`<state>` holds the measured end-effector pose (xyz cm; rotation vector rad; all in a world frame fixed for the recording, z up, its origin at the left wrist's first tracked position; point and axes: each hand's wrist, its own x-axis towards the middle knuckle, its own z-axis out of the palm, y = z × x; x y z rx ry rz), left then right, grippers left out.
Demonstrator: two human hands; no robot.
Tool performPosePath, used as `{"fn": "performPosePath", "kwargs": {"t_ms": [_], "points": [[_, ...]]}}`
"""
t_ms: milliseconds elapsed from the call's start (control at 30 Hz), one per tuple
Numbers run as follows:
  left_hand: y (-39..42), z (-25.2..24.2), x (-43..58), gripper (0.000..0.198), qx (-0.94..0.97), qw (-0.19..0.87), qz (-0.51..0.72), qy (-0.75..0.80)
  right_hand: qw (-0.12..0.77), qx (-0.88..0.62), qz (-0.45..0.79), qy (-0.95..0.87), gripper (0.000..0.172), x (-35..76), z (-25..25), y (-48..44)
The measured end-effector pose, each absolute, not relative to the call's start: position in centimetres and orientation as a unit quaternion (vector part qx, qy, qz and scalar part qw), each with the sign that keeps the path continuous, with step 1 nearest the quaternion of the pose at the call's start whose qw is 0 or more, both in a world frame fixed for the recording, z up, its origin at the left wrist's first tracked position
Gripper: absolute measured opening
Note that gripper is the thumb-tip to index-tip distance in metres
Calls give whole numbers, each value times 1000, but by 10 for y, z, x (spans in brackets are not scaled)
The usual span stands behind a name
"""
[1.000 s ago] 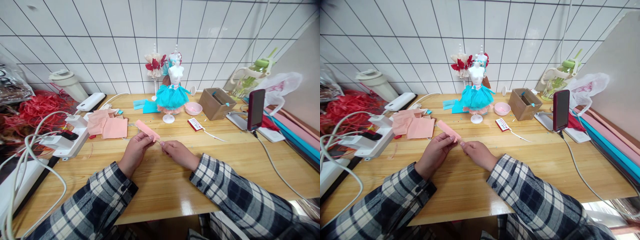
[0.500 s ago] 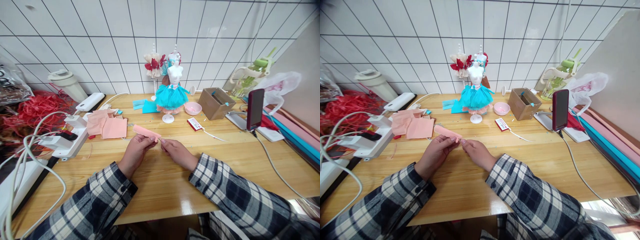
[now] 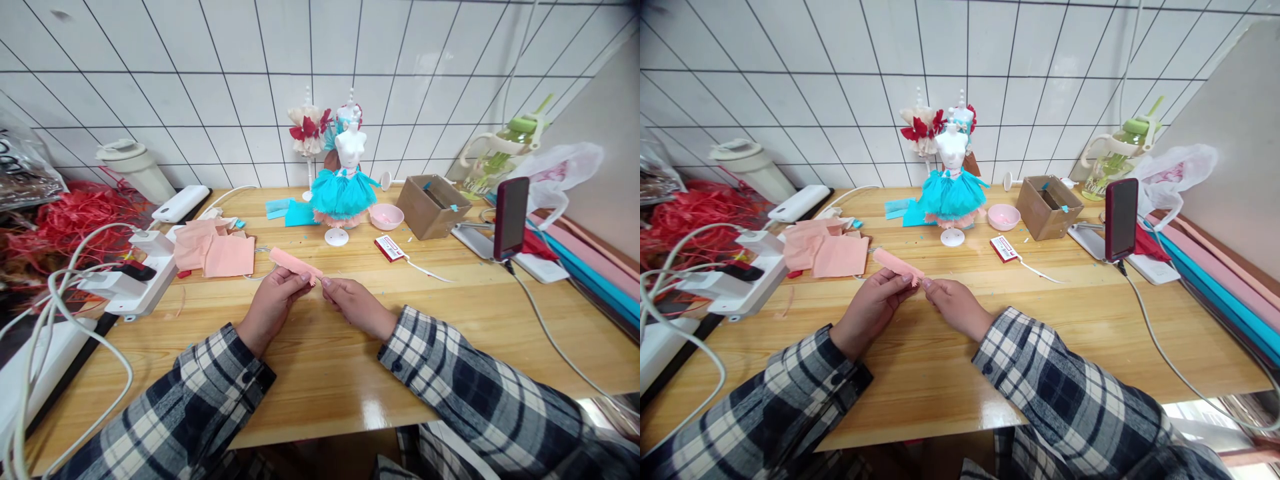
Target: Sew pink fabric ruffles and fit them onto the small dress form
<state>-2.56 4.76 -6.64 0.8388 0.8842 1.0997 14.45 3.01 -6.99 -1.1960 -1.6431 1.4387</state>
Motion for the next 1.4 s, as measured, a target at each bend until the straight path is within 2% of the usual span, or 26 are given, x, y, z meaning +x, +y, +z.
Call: {"fn": "performPosePath", "kwargs": {"t_ms": [633,1400], "points": [[49,-65,-25,17,345,662,539,391,311,-479,501,-650,48,146,-70,31],[50,-69,-26,16,389,672,499,384,294,-453,509,-671,50,146,-73,33]]}}
